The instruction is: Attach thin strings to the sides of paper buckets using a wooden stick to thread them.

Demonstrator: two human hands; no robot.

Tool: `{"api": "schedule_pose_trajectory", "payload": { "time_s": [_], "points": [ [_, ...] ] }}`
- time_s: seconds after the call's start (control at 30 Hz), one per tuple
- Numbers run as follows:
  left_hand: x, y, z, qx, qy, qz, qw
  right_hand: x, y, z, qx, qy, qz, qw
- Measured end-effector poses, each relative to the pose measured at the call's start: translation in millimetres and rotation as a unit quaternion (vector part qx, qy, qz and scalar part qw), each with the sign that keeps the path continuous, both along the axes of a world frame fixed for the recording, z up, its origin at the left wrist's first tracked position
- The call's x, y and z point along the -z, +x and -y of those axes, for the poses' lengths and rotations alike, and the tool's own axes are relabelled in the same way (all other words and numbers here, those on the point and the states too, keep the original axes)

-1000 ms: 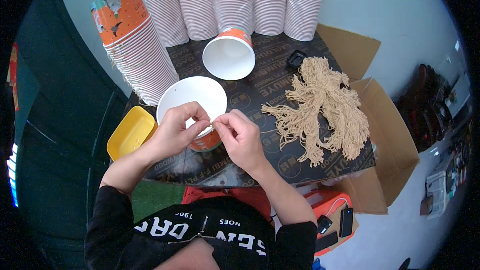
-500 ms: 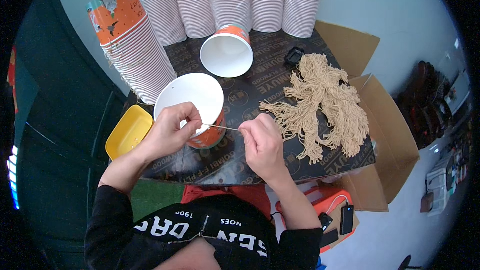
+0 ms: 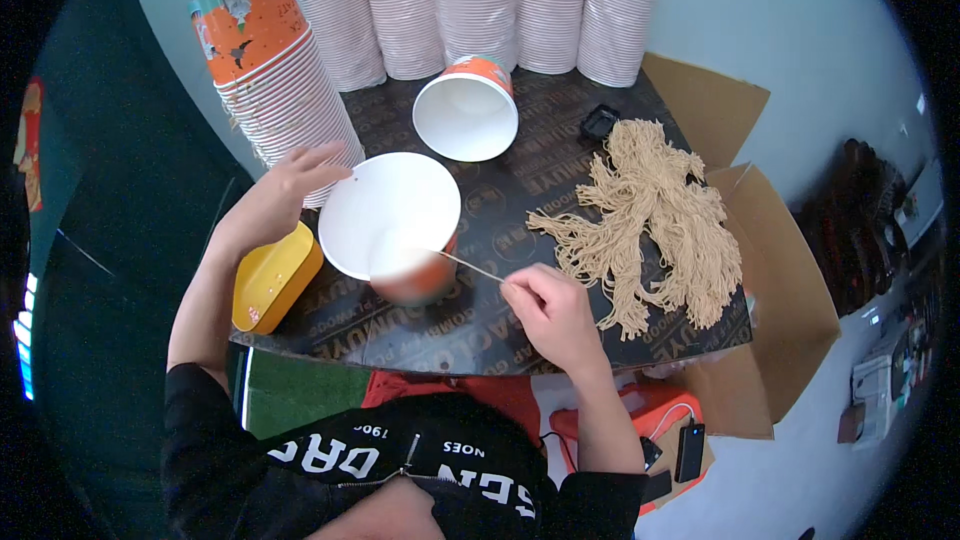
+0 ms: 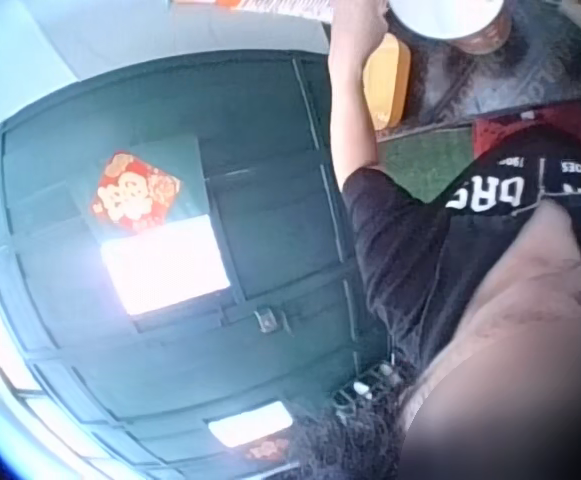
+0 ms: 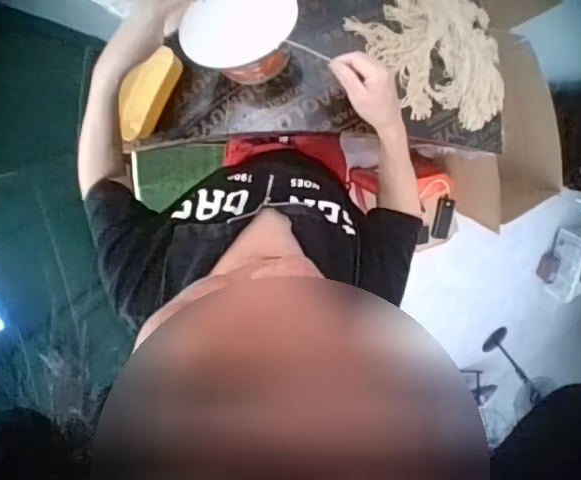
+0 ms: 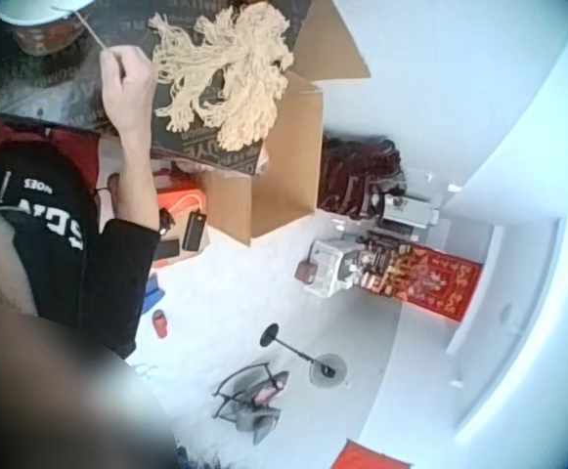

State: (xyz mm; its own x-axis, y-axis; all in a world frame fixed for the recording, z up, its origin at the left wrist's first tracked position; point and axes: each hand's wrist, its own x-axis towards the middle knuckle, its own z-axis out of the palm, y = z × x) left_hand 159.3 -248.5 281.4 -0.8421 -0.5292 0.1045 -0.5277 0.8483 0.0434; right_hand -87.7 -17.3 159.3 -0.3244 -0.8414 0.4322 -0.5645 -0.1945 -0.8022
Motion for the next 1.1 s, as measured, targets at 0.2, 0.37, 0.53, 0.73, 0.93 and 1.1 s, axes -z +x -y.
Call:
{"api": "schedule_pose_trajectory", "payload": {
  "time_s": [0.2,0.37,0.53,0.73,0.93,1.1],
  "points": [
    [24.8,19.6,8.3,0.120,-0.088,-0.007,0.989,-21.1,4.2,-28.1,-0.028,-0.007,0.054,0.998],
    [9.6,14.1,-35.8,0.164,-0.101,-0.023,0.981,-42.1,12.3,-46.8,-0.001,-0.063,0.074,0.995],
    [30.2,-11.1,-81.9,0.213,-0.109,-0.063,0.969,-41.5,19.7,-47.5,-0.027,-0.136,0.104,0.985],
    [52.9,-50.3,-108.5,0.136,-0.136,-0.110,0.975,-40.1,30.0,-30.6,-0.090,-0.153,0.153,0.972],
    [52.9,-47.9,-121.8,0.210,-0.116,-0.404,0.883,-28.9,38.5,-8.0,-0.141,-0.151,0.431,0.878],
    [95.8,-39.0,-142.6,0.211,0.120,-0.401,0.883,-17.6,43.7,5.6,-0.168,-0.149,0.540,0.811]
  ]
}}
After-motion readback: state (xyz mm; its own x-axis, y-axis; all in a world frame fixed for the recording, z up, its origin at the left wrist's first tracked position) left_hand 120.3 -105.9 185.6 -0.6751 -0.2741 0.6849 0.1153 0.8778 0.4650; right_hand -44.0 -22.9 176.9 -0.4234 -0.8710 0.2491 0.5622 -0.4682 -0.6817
